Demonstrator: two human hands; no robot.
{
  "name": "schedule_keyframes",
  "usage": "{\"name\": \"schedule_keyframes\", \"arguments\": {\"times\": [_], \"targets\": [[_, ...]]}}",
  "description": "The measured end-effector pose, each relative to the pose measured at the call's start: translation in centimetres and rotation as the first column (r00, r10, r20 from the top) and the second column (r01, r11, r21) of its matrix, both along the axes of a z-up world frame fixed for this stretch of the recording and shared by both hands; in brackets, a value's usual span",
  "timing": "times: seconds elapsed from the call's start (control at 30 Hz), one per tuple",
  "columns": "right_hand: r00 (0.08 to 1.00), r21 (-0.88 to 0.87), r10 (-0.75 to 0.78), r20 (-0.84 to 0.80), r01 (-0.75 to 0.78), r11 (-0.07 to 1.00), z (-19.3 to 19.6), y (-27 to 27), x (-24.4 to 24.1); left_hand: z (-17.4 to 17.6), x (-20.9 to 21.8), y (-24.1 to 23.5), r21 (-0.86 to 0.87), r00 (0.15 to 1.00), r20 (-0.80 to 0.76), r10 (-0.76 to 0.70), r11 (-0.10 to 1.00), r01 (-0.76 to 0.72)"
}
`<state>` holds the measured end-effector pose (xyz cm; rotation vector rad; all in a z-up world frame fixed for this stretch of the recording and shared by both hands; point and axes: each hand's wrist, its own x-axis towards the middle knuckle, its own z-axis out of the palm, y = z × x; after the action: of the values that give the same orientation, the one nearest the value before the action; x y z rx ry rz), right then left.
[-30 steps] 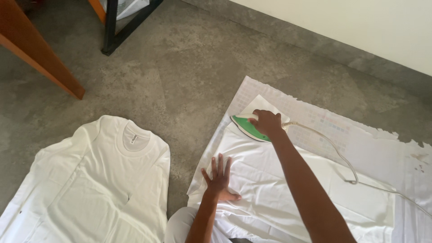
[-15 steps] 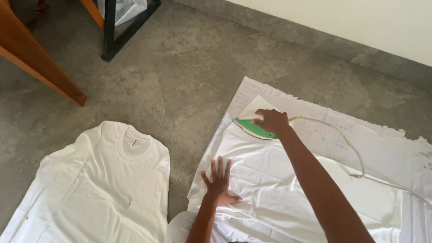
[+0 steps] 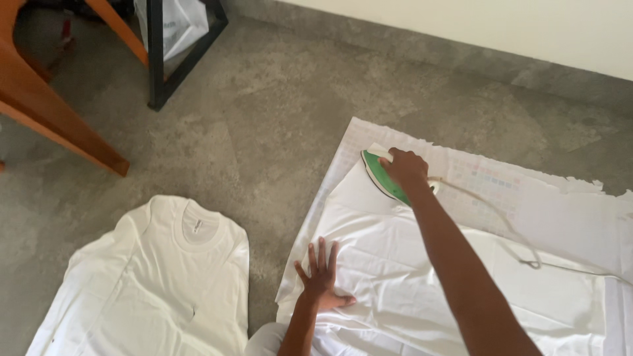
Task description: The person irons a white t-shirt laid out on a protective sheet on the floor. They use a green iron to smooth the fabric, frequently adjusting the shirt's position and flipping it over to iron different sections.
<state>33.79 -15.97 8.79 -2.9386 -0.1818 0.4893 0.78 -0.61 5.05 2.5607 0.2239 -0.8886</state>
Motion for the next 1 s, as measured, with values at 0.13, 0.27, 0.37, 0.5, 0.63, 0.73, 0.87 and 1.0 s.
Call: {"name": "schedule_keyframes", "arguments": {"times": [0.13, 0.27, 0.37, 0.5, 0.63, 0.73, 0.87, 1.0], "targets": [[0.994, 0.082, -0.111, 0.023, 0.108, 0.991, -0.4, 0.3, 0.7, -0.1, 0.2, 0.0, 0.044, 1.000, -0.011, -0.026, 0.999, 0.027], [0.988, 0.064, -0.129, 0.088, 0.123, 0.990, -0.3, 0.2, 1.9, 0.5, 0.7, 0.1, 0.024, 0.998, -0.054, -0.010, 1.000, 0.011], [0.992, 0.045, -0.101, 0.072, 0.098, 0.994, -1.0, -0.6, 2.9, -0.1, 0.4, 0.2, 0.032, 0.998, -0.069, -0.009, 0.999, 0.011], [0.994, 0.040, -0.084, 0.070, 0.081, 0.996, -1.0, -0.9, 4.0, -1.5, 0.4, 0.3, 0.040, 1.000, -0.025, -0.008, 0.999, 0.009], [0.992, 0.048, 0.013, 0.124, -0.019, 0.999, 0.1, -1.6, 3.2, -0.2, 0.7, 0.4, 0.021, 0.999, -0.047, 0.001, 1.000, 0.000], [0.991, 0.001, 0.074, 0.115, -0.074, 0.997, -0.3, -2.3, 3.3, -0.3, 0.6, 0.2, 0.033, 0.998, -0.061, -0.005, 0.999, 0.007], [0.986, 0.029, 0.011, 0.168, -0.016, 0.999, -0.9, -2.6, 4.2, -0.4, 0.6, 0.3, 0.026, 0.999, -0.053, -0.006, 1.000, 0.008], [0.988, 0.046, 0.011, 0.155, -0.018, 0.999, -0.6, -3.7, 4.9, -0.6, 0.3, 0.3, 0.014, 0.999, -0.043, -0.004, 1.000, 0.004]]}}
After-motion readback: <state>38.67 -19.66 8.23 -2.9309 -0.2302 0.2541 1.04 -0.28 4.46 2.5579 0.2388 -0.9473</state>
